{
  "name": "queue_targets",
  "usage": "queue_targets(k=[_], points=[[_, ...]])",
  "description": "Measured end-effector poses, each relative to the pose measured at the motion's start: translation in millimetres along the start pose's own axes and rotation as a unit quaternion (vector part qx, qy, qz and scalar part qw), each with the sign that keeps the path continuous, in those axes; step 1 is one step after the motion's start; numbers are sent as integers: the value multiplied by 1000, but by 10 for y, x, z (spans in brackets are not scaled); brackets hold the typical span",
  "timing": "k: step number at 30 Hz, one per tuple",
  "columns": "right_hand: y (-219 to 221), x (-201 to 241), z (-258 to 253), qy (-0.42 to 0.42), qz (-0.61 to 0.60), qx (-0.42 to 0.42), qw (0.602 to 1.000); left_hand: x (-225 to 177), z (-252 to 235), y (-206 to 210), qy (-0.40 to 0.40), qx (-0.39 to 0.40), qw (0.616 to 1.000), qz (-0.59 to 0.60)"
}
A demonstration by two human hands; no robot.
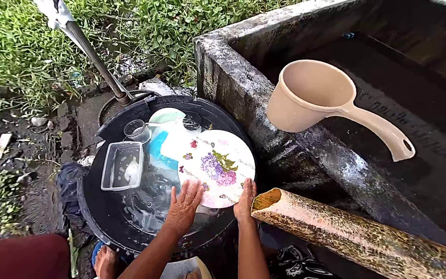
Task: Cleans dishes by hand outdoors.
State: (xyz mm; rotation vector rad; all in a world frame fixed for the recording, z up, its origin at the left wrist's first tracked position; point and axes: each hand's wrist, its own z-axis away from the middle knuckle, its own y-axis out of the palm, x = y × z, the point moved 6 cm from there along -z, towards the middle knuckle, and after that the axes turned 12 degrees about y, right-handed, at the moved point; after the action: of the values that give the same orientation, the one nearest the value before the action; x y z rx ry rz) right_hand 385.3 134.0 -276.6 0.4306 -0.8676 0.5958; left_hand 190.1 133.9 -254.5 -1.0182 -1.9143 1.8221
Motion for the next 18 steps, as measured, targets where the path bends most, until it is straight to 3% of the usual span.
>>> queue_targets(k=[2,9,11,13,15,18], points=[[-6,-11,-1,27,-7,10,1000,3,-53,-77,2,-34,999,2],[91,-143,77,170,-116,99,973,12,-91,-715,143,-188,972,11],[158,-114,124,187,-126,134,965,54,-71,-957,103,-233,966,49],[175,-141,97,178,-110,146,967,89,-31,-1143,-6,-281,950,137],[165,-160,60,155,-78,138,975,152,11,-1176,-166,-319,887,288],[100,-154,0,130,-45,118,983,201,45,-927,-355,-344,683,537]])
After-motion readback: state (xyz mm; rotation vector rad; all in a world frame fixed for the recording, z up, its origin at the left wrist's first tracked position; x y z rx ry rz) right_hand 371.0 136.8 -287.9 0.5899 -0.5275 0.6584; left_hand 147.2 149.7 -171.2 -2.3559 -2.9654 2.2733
